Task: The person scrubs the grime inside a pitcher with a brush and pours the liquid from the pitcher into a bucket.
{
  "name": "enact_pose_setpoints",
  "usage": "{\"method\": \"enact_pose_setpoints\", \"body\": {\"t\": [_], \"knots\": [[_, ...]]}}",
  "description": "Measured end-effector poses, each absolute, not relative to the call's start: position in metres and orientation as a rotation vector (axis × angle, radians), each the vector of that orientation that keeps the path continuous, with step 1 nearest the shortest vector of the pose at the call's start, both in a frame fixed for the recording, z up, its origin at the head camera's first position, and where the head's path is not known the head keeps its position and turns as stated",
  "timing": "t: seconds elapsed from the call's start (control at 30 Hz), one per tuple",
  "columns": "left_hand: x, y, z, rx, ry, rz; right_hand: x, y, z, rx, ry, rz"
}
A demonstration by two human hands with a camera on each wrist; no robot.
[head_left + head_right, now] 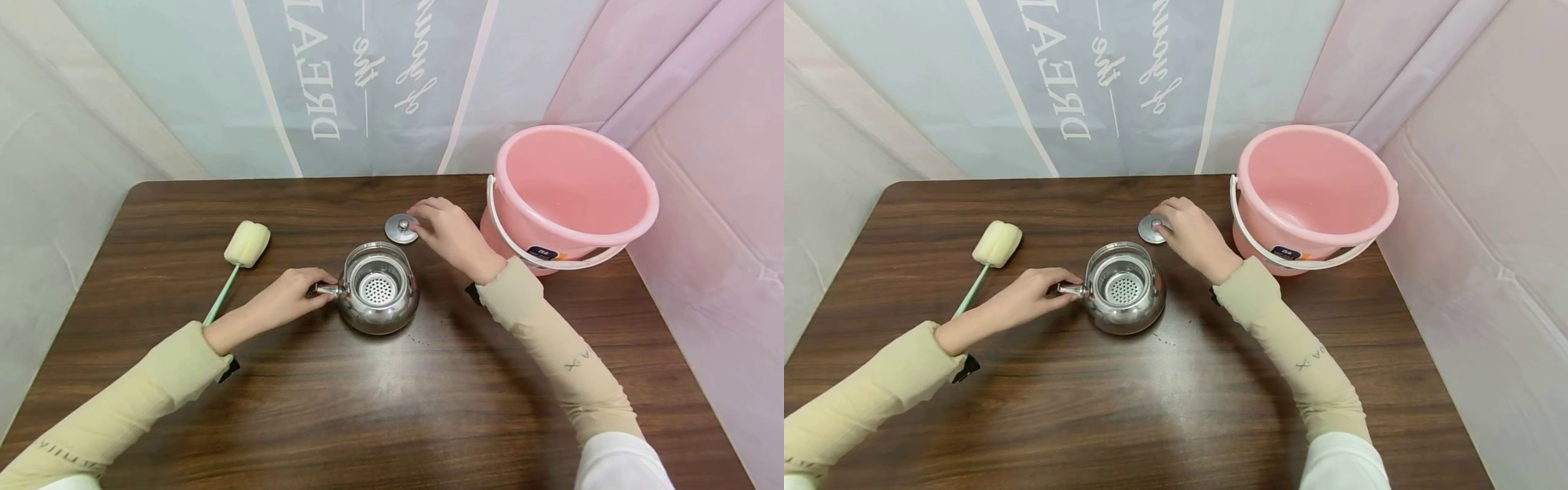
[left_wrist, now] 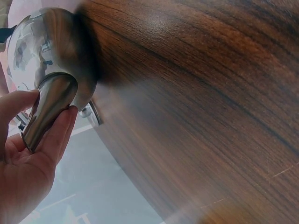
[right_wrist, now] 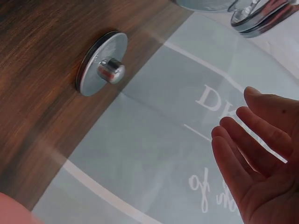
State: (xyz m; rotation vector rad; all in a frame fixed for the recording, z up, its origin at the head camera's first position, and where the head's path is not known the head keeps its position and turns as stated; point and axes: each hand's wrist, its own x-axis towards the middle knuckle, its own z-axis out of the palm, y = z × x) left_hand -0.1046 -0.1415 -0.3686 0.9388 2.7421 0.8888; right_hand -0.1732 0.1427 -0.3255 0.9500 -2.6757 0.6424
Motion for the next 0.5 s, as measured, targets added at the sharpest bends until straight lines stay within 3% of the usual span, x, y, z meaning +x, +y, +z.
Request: {"method": "enact_pose_setpoints", "body": {"t": [0.5], "knots": [[-0.104, -0.141, -0.368, 0.936, 2.737, 0.891, -0.154, 0.143, -0.312, 1.010, -2.624, 0.598]]}}
